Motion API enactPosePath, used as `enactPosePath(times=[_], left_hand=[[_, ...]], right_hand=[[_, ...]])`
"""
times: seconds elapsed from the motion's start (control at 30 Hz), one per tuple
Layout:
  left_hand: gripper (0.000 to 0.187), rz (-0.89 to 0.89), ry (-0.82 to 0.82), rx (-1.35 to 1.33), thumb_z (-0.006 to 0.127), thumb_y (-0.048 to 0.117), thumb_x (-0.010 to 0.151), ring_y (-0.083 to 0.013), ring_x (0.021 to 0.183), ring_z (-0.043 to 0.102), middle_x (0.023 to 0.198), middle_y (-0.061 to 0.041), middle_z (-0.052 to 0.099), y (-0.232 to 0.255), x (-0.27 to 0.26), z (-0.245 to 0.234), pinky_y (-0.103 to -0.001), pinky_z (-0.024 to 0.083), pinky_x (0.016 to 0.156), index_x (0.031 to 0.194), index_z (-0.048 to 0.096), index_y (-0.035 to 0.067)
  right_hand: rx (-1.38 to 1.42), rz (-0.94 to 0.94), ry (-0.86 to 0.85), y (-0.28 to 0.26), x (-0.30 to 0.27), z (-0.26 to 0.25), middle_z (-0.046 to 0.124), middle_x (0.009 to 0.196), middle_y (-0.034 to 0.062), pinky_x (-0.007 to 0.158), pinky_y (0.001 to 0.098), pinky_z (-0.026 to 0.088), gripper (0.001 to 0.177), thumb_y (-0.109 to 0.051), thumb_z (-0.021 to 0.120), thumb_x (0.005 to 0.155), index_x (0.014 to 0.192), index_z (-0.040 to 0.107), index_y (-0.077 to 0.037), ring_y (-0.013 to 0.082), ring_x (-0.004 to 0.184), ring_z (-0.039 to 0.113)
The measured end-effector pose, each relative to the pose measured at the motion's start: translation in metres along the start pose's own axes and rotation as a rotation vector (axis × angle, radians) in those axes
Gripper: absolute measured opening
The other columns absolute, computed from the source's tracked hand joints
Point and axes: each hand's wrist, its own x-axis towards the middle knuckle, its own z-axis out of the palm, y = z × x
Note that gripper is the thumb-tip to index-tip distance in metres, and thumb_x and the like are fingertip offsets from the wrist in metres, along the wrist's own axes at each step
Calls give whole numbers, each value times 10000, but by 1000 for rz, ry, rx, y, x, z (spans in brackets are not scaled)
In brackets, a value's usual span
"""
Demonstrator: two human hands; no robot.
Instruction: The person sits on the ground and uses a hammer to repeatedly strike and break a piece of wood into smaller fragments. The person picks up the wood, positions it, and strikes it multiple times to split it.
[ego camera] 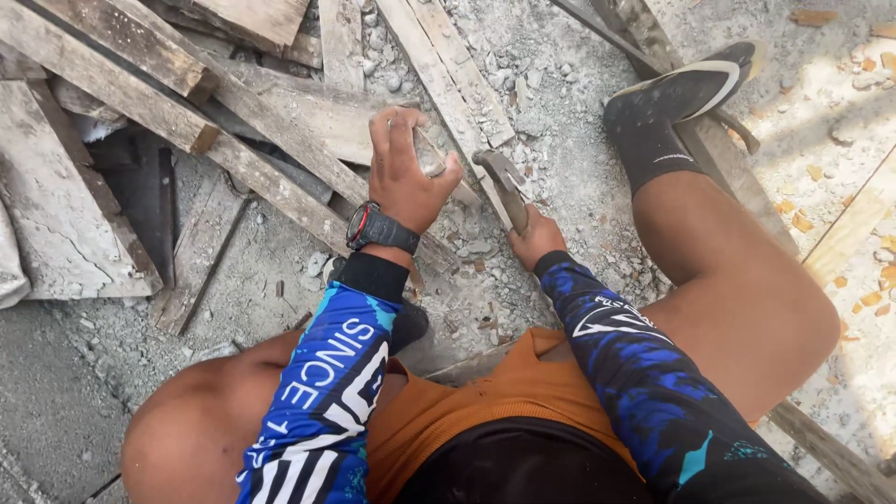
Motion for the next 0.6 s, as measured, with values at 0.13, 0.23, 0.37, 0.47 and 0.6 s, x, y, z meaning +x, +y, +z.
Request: enactPosePath(times=[0.13, 0.23, 0.37, 0.47, 0.6], left_hand=[[563, -11, -18, -39, 821, 225, 727, -460, 1187, 610, 1232, -113, 447, -3, -3, -13, -557, 532, 986, 1174, 483, 175], [615, -38, -16, -13, 837, 266, 738, -423, 1234, 592, 1276, -120, 458, -20, -9, -7, -538, 526, 1002, 1244, 494, 196], [860, -203, -140, -165, 778, 46, 832, -528, 1281, 552, 1420, -278, 422, 9, -5, -44, -641, 527, 1022, 1543, 306, 147], [1006, -386, -213, -288, 729, -30, 916, -586, 1319, 518, 1529, -372, 354, -11, -7, -71, -639, 564, 1017, 1637, 60, 180], [1020, -441, -202, -238, 877, -5, 836, -545, 1419, 404, 1572, -303, 393, -50, -16, -101, -600, 407, 1174, 1610, 226, 126]], right_hand=[[-157, -7, -15, 24, 28, 26, 744, 1110, 192, 966, 498, 580, 500, -402, 647, 822, 1263, 614, -169, 392, 1129, 702], [22, 13, 4, 2, 3, 4, 730, 1129, 259, 1006, 525, 559, 508, -344, 640, 825, 1277, 634, -111, 447, 1150, 677], [182, 86, 65, -7, 15, 3, 732, 1114, 199, 982, 519, 559, 516, -420, 641, 790, 1257, 619, -201, 393, 1140, 681], [374, 149, 49, -5, 30, 3, 694, 578, -19, 840, 349, 575, 274, -332, 670, 730, 984, 668, -228, 180, 685, 763], [295, 156, 54, 3, 46, 19, 720, 838, 96, 933, 432, 560, 400, -328, 660, 726, 1085, 652, -154, 278, 951, 726]])
